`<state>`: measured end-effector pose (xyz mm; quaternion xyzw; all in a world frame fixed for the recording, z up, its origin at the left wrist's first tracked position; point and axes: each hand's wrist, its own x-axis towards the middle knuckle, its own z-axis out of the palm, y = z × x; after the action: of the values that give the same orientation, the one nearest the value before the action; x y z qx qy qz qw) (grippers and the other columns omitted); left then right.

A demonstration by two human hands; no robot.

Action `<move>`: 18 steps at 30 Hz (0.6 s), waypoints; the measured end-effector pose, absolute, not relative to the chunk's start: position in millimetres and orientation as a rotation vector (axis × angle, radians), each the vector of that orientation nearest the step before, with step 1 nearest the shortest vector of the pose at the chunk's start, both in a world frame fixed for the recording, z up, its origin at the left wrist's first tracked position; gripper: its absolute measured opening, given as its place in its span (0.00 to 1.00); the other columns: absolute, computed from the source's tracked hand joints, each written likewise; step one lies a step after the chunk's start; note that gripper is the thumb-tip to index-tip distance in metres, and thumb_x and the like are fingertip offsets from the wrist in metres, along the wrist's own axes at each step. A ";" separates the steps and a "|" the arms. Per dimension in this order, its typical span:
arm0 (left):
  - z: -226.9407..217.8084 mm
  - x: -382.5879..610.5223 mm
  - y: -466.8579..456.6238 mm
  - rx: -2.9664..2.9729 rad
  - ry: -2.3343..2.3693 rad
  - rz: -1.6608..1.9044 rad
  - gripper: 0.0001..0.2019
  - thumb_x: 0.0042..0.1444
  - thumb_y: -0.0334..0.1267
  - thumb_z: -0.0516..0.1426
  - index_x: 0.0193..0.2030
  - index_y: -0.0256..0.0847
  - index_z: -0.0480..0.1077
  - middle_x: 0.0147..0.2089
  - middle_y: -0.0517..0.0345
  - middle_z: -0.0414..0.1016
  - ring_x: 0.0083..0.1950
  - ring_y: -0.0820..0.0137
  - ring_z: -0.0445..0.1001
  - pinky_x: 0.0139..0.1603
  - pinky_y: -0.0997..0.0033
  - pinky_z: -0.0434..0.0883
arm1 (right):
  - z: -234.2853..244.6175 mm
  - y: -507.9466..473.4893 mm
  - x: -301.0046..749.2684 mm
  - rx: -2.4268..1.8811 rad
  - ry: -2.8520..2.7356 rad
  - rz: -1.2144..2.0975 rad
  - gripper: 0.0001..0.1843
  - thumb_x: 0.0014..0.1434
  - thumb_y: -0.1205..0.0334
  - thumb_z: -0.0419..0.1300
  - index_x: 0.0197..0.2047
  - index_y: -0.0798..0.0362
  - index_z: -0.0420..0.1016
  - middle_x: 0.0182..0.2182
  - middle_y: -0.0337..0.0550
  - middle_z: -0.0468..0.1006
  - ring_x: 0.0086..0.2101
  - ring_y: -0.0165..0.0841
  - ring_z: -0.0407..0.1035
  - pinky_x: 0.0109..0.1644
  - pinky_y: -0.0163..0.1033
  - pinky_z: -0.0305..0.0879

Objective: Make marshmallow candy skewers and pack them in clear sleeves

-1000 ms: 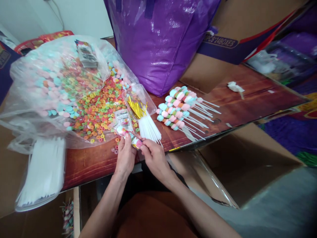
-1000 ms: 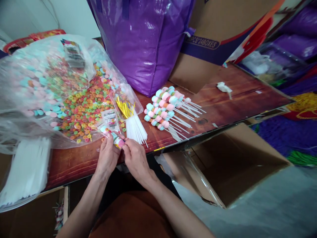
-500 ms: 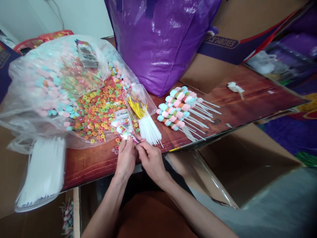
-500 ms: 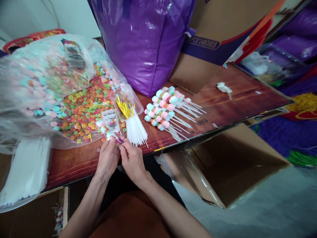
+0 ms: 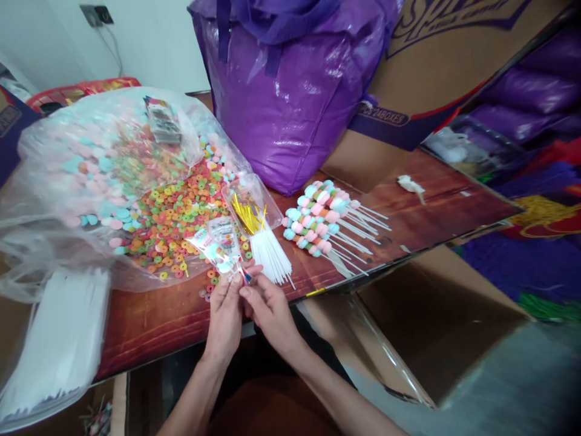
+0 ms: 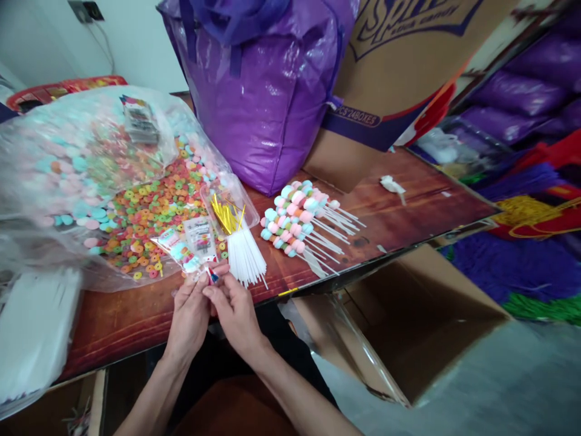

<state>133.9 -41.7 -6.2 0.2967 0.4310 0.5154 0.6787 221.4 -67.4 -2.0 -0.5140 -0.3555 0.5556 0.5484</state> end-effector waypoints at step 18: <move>1.2 99.0 -13.3 0.441 0.823 1.240 0.13 0.52 0.40 0.68 0.31 0.37 0.69 0.24 0.66 0.54 0.26 0.79 0.51 0.24 0.79 0.55 | 54.2 69.6 264.9 -2.314 -1.883 0.392 0.11 0.66 0.64 0.56 0.46 0.57 0.78 0.42 0.58 0.81 0.41 0.44 0.76 0.39 0.40 0.63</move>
<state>99.0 -13.3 1.2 0.1990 0.3713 0.5598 0.7135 264.9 69.6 54.2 -0.7673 -0.6245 0.1299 0.0664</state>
